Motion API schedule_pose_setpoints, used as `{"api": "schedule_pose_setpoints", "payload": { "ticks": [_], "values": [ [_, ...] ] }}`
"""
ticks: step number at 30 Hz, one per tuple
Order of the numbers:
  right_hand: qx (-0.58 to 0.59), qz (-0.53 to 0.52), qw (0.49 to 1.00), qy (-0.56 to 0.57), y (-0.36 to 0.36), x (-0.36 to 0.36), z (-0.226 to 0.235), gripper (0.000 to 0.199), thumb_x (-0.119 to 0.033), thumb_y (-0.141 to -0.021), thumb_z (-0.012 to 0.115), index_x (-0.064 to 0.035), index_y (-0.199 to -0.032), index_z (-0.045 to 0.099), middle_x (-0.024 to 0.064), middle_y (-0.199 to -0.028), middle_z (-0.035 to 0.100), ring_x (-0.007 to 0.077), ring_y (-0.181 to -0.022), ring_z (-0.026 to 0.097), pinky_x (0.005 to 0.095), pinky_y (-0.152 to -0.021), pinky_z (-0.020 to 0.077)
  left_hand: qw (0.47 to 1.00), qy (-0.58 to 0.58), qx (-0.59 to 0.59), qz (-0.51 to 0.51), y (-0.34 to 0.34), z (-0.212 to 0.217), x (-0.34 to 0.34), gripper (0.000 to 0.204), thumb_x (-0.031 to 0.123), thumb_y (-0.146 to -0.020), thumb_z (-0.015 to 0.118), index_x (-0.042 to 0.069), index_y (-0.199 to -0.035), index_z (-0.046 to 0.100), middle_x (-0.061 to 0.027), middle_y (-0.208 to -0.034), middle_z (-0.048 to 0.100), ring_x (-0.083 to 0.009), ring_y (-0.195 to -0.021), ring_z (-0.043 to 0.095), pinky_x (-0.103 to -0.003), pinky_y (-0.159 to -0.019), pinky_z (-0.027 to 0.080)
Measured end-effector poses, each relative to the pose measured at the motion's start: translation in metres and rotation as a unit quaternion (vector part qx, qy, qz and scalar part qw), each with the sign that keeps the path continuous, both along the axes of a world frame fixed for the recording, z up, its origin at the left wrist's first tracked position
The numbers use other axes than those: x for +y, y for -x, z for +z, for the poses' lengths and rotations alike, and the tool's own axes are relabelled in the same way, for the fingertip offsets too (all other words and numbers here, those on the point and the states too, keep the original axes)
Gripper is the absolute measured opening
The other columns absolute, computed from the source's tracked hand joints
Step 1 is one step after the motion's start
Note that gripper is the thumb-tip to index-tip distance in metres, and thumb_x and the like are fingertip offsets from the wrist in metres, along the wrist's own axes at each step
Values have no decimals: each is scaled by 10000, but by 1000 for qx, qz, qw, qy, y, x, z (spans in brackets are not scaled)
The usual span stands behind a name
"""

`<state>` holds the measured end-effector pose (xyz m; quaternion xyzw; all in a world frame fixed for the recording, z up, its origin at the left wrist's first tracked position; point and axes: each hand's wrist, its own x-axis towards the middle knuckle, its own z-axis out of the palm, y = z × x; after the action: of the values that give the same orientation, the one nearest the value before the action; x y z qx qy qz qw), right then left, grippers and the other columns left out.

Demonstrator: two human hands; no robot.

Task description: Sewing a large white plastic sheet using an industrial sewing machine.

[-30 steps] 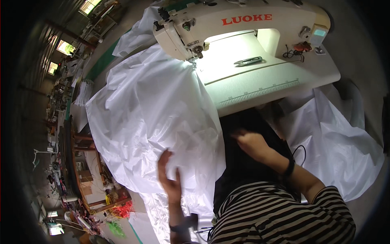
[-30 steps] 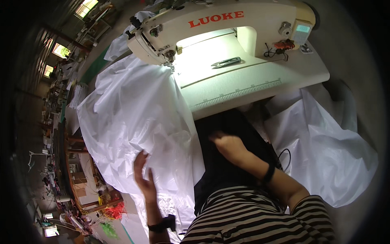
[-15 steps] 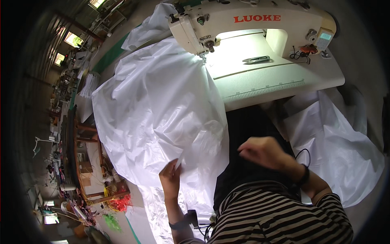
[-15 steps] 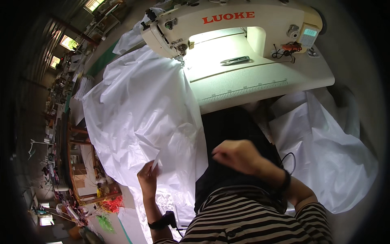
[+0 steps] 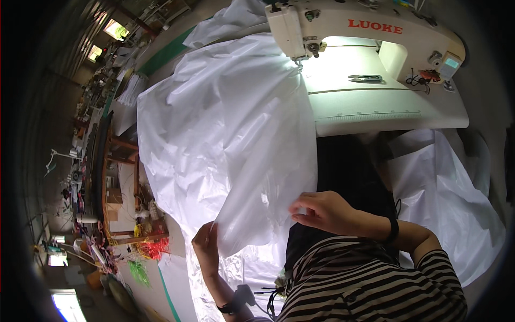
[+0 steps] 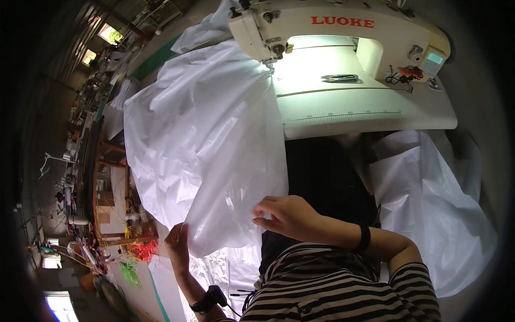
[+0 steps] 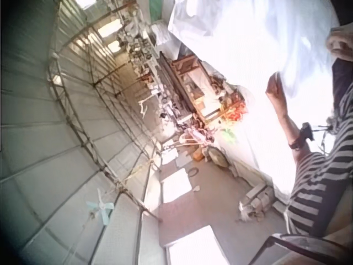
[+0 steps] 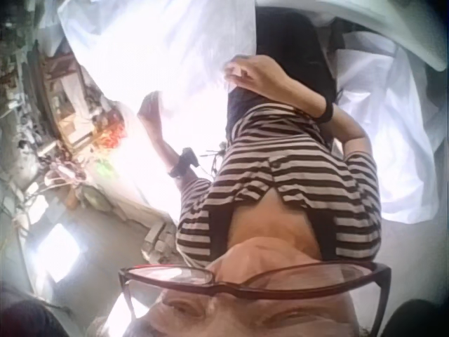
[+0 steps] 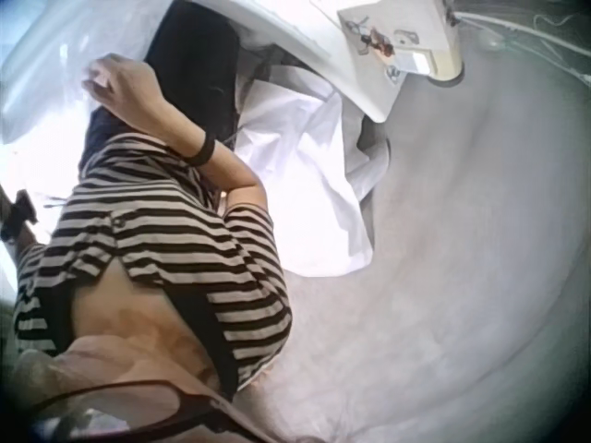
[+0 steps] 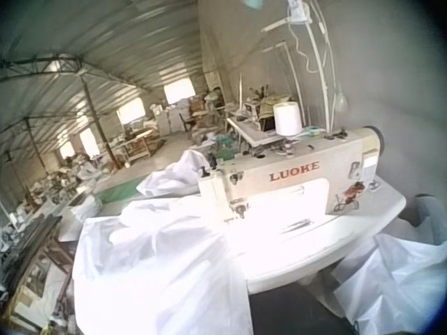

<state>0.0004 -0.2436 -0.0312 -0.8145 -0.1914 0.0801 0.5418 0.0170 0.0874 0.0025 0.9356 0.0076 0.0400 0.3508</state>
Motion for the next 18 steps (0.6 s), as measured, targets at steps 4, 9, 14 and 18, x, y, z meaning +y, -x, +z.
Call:
{"api": "schedule_pose_setpoints", "payload": {
  "ticks": [4, 9, 14, 18],
  "values": [
    [187, 121, 973, -53, -16, 55, -13, 246, -264, -963, 598, -38, -1058, 623, 98, -893, 696, 201, -724, 680, 327, -677, 520, 999, -1, -50, -5, 3, 8, -10, 119, 31, -913, 616, -44, -990, 667, -140, -818, 679, -168, -693, 596, -295, -691, 484],
    [-56, 312, 936, -156, 28, 91, 10, 217, -279, -956, 579, -103, -1052, 663, 74, -898, 701, 246, -779, 683, 388, -692, 531, 993, 58, 104, -6, 24, 32, -13, 121, -7, -881, 652, -36, -995, 681, -107, -801, 675, -128, -728, 613, -272, -668, 489],
    [-66, 152, 979, 122, 19, 51, 9, 173, -254, -896, 648, -99, -971, 666, 74, -836, 674, 223, -750, 676, 344, -597, 529, 999, 22, -15, -19, 22, 27, -12, 126, 7, -915, 608, -85, -987, 655, -128, -900, 700, -142, -788, 603, -287, -734, 482],
    [-438, 97, 881, 150, 6, 53, 0, 162, -224, -815, 687, -137, -952, 680, -4, -801, 602, 151, -754, 634, 315, -557, 509, 997, 66, -24, -13, 11, 20, -9, 138, 33, -928, 612, -70, -1006, 659, -115, -885, 694, -136, -788, 598, -281, -732, 477]
  ]
}}
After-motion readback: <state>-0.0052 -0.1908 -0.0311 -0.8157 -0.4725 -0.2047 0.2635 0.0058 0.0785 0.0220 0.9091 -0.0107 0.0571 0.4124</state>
